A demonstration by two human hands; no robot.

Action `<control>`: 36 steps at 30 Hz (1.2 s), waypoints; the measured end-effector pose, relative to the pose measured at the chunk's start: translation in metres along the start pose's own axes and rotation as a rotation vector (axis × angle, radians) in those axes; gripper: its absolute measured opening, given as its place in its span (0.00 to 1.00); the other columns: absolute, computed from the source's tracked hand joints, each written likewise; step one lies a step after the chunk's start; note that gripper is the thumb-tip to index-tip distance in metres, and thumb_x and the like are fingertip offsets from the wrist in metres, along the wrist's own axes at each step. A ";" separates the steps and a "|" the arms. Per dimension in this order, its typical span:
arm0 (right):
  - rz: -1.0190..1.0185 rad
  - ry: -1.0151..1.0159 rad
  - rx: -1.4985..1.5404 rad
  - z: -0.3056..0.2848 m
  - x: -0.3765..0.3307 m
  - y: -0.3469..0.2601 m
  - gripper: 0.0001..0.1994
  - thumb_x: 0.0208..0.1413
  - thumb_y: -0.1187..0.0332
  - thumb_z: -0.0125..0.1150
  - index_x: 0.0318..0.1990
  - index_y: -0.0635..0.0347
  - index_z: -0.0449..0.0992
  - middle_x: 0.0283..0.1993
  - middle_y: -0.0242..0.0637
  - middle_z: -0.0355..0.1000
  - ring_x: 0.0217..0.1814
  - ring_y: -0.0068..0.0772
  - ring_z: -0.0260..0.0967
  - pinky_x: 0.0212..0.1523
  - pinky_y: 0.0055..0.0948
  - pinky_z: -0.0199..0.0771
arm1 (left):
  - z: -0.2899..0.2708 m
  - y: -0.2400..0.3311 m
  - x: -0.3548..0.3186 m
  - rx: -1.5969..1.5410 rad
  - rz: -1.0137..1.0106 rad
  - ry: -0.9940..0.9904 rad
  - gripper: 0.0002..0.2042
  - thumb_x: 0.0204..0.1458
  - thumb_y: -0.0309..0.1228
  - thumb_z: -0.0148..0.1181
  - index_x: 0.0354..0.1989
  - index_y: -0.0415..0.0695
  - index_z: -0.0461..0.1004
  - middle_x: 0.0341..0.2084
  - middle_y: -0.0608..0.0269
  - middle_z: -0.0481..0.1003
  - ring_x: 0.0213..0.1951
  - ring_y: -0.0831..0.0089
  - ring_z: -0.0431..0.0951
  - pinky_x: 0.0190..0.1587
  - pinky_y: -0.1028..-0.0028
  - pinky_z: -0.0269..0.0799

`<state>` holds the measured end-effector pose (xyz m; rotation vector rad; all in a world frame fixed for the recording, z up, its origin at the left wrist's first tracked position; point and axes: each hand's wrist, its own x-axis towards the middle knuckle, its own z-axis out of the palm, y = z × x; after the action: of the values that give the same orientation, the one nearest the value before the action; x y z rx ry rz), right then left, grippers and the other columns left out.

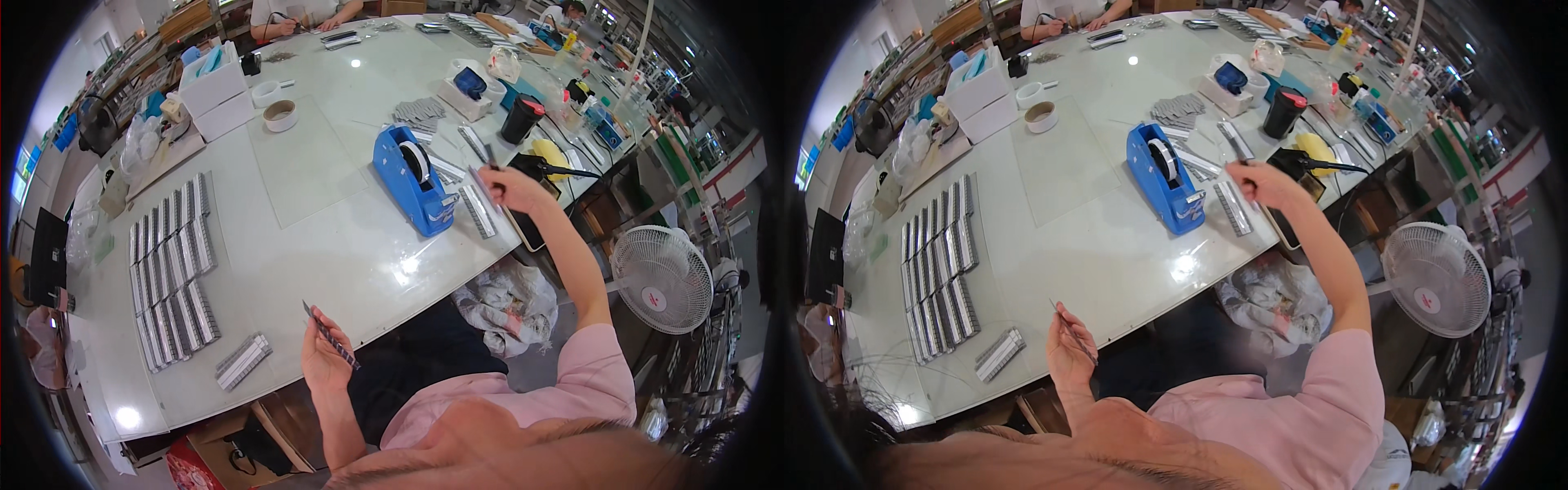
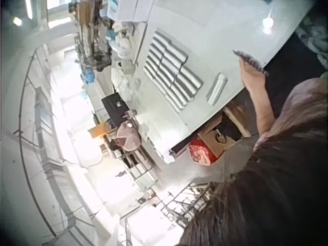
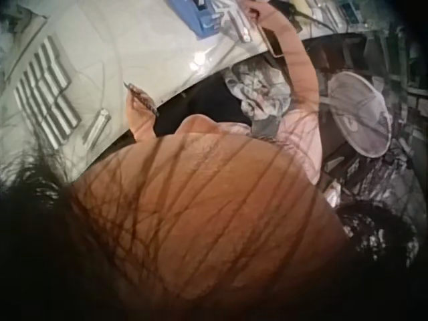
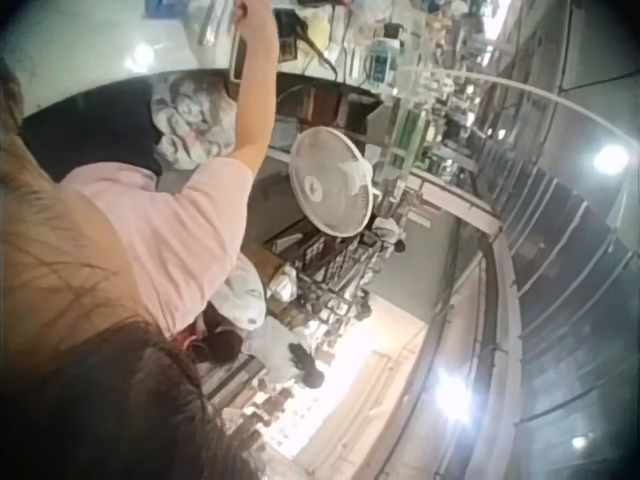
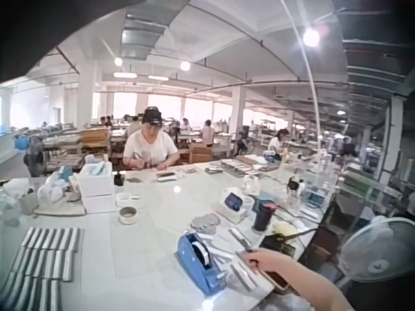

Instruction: Assembling electronic components by placing them into a tray and securing them with tape.

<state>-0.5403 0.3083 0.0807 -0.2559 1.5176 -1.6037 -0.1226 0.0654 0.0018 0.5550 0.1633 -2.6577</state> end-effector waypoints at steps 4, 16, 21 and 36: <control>-0.241 0.266 -0.295 0.011 -0.012 -0.004 0.11 0.66 0.58 0.60 0.34 0.52 0.71 0.24 0.17 0.56 0.23 0.12 0.49 0.23 0.19 0.48 | 0.013 0.023 -0.020 0.172 0.207 0.061 0.14 0.68 0.32 0.52 0.59 0.46 0.72 0.49 0.73 0.79 0.49 0.80 0.78 0.48 0.78 0.76; -0.517 -0.075 -1.346 0.301 0.072 0.111 0.18 0.65 0.53 0.54 0.40 0.62 0.71 0.30 0.51 0.78 0.33 0.61 0.76 0.37 0.53 0.74 | 0.051 0.138 -0.077 2.237 1.585 0.362 0.08 0.58 0.21 0.61 0.45 0.38 0.79 0.36 0.56 0.82 0.37 0.63 0.82 0.41 0.68 0.77; -0.712 0.020 -1.413 0.364 0.134 0.112 0.19 0.63 0.51 0.57 0.38 0.62 0.70 0.27 0.49 0.77 0.30 0.58 0.77 0.34 0.52 0.75 | 0.019 0.152 -0.074 2.818 1.620 0.106 0.15 0.49 0.23 0.59 0.47 0.40 0.78 0.41 0.59 0.81 0.45 0.64 0.82 0.47 0.66 0.78; -0.890 -0.244 -1.175 0.321 0.046 0.132 0.20 0.55 0.54 0.68 0.47 0.58 0.73 0.40 0.41 0.75 0.40 0.46 0.75 0.39 0.42 0.75 | 0.002 0.157 -0.082 2.947 1.197 -0.151 0.27 0.50 0.34 0.67 0.61 0.44 0.73 0.59 0.51 0.72 0.61 0.55 0.72 0.60 0.56 0.70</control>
<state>-0.2910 0.0705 0.0195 -1.8952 2.1091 -0.9459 0.0115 -0.0460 0.0324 0.4710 -2.7525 0.1004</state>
